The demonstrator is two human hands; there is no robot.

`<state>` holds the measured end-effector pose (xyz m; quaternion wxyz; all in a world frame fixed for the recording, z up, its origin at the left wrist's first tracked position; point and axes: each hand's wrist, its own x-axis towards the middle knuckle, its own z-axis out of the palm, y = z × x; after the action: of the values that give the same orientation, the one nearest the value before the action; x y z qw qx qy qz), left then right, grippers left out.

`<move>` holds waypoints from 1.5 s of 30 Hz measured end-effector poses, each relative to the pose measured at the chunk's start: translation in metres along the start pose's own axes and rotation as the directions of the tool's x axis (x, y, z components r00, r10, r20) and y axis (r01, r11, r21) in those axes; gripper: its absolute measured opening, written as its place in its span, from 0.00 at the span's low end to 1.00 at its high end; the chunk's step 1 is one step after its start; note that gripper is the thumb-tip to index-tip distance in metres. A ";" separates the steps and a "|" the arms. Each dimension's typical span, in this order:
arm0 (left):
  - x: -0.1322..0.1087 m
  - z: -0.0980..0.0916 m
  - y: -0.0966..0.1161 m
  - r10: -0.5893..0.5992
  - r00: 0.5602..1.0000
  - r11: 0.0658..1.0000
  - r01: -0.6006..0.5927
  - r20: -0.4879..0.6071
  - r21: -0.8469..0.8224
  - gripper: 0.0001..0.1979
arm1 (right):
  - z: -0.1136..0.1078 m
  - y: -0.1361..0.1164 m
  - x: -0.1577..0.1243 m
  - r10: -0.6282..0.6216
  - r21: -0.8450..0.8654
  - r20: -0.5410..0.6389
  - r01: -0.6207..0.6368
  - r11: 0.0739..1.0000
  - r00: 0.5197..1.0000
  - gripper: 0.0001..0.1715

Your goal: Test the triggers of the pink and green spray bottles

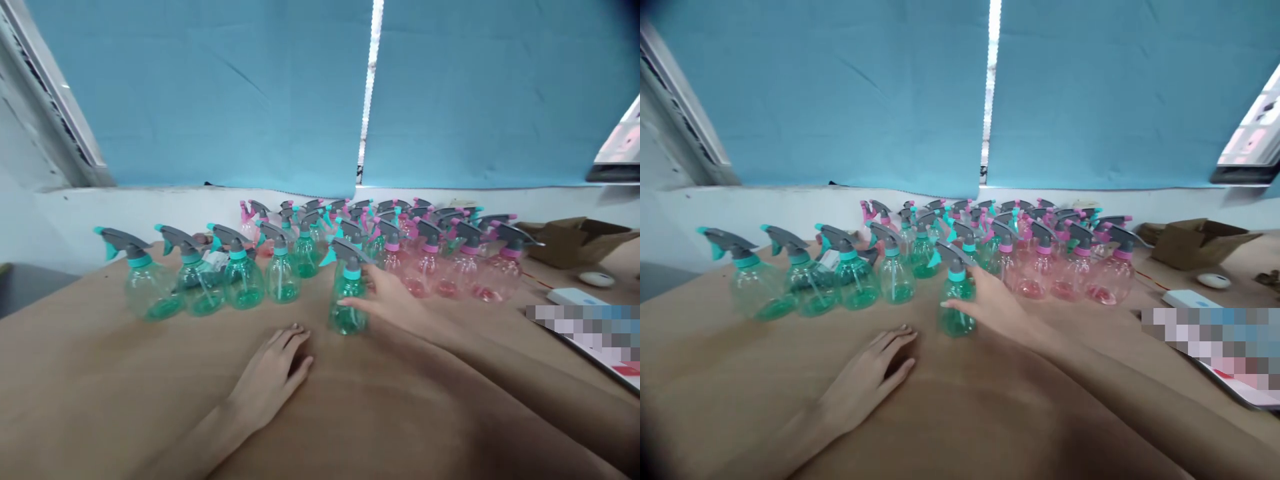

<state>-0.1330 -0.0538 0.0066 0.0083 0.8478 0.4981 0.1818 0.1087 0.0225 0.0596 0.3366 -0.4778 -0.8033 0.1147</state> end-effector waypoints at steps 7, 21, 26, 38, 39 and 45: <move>-0.003 0.001 -0.001 -0.019 0.999 1.000 0.018 -0.026 -0.010 0.14 | 0.035 -0.022 0.046 -0.004 -0.185 -0.031 -0.002 0.983 1.000 0.41; -0.003 0.000 -0.006 -0.025 0.999 1.000 0.025 -0.025 -0.008 0.15 | 0.047 -0.019 0.074 -0.018 -0.165 -0.020 0.014 0.986 1.000 0.36; -0.004 0.001 -0.008 -0.036 0.999 0.999 0.036 -0.010 -0.001 0.15 | 0.051 -0.015 0.079 -0.027 -0.141 -0.028 0.023 0.990 0.999 0.37; -0.002 0.000 -0.008 -0.030 0.999 0.999 0.030 0.022 0.020 0.15 | 0.023 -0.015 0.043 -0.074 -0.094 -0.073 0.067 0.993 0.995 0.30; -0.001 0.000 -0.008 -0.029 0.999 0.999 0.029 0.021 0.023 0.15 | 0.015 -0.012 0.036 -0.067 -0.085 -0.062 0.062 0.994 0.996 0.25; 0.002 0.005 -0.005 -0.008 1.000 1.000 0.008 0.010 0.021 0.15 | -0.027 0.024 0.018 0.018 -0.120 -0.106 -0.030 0.992 0.994 0.16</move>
<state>-0.1352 -0.0486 0.0017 0.0026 0.8468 0.5032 0.1723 0.1370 0.0469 0.0751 0.3471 -0.5123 -0.7843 0.0447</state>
